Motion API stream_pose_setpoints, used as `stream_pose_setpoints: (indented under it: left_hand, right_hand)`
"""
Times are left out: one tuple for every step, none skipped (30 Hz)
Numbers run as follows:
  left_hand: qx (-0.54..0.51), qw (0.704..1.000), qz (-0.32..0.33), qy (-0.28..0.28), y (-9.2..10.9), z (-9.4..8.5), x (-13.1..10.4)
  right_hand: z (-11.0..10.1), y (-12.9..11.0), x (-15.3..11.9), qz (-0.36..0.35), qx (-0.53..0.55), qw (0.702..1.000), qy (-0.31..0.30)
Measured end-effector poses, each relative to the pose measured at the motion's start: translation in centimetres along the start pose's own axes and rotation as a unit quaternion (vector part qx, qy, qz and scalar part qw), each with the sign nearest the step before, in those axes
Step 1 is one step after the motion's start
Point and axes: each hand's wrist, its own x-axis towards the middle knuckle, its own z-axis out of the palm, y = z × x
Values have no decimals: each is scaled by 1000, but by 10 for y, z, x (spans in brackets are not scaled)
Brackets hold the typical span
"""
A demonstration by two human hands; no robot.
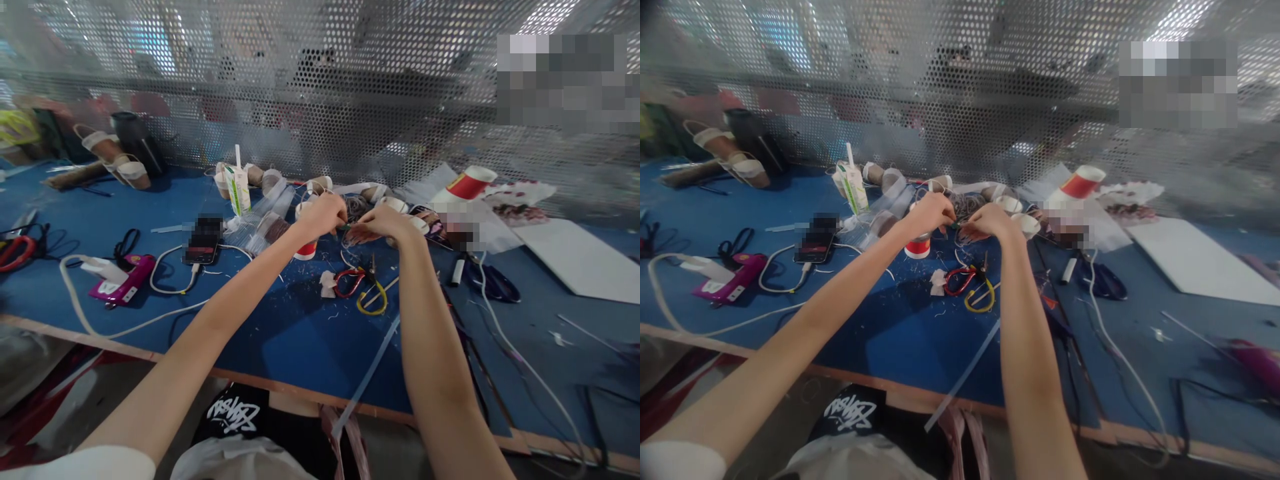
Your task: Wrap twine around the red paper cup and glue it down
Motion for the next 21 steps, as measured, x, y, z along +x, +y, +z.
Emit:
stream_pose_setpoints:
  left_hand:
    - [0, 1000, -5, 3, 1, 0, 0]
    - [4, 1000, -9, 12, 2, -1, 0]
    - [10, 1000, -10, 25, 2, -1, 0]
    - [18, 999, -9, 39, 3, -1, 0]
    - [27, 998, -5, 49, 3, -1, 0]
    - [34, 998, 1, 54, 4, -1, 0]
    - [37, 998, 7, 55, 5, -1, 1]
    - [43, 998, 13, 53, 5, 0, 1]
    - [52, 997, 17, 50, 5, 0, 1]
    - [62, 997, 19, 46, 6, 1, 1]
    - [73, 996, 19, 43, 6, 2, 2]
    - [84, 995, 20, 40, 6, 3, 2]
    - [92, 995, 21, 38, 6, 4, 2]
    - [96, 994, 22, 37, 6, 4, 2]
    - [97, 994, 22, 37, 6, 5, 1]
    - [96, 994, 23, 38, 7, 5, 1]
    - [92, 995, 24, 40, 7, 5, 0]
    - [86, 995, 25, 44, 7, 5, 0]
    - [79, 995, 26, 50, 8, 5, -1]
    - [73, 995, 26, 58, 9, 5, -1]
    - [67, 995, 24, 64, 9, 4, -2]
  right_hand:
    - [2, -1, 1, 7, -3, 1000, -12]
    - [5, -1, 1, 13, -6, 1000, -26]
    - [7, -2, 2, 20, -8, 999, -40]
    - [9, -2, 2, 25, -10, 998, -54]
    - [10, -2, 3, 29, -11, 997, -66]
    - [11, -2, 3, 33, -12, 997, -76]
    - [12, -2, 2, 35, -13, 996, -83]
    - [12, -2, 2, 36, -14, 995, -89]
    - [12, -2, 2, 37, -15, 995, -93]
    - [12, -2, 1, 36, -16, 995, -96]
    - [11, -2, 1, 35, -17, 995, -96]
    - [11, -2, 0, 35, -18, 995, -95]
    - [11, -2, 0, 36, -19, 995, -91]
    - [11, -2, 0, 37, -20, 996, -84]
    - [10, -2, 0, 37, -21, 996, -75]
    - [10, -1, 0, 35, -20, 997, -65]
    - [10, 0, 0, 30, -19, 998, -53]
    - [10, 0, 1, 21, -17, 999, -41]
    - [10, 2, 1, 10, -14, 999, -27]
    - [10, 3, 1, -4, -10, 1000, -10]
    - [10, 4, 1, -24, -4, 1000, 14]
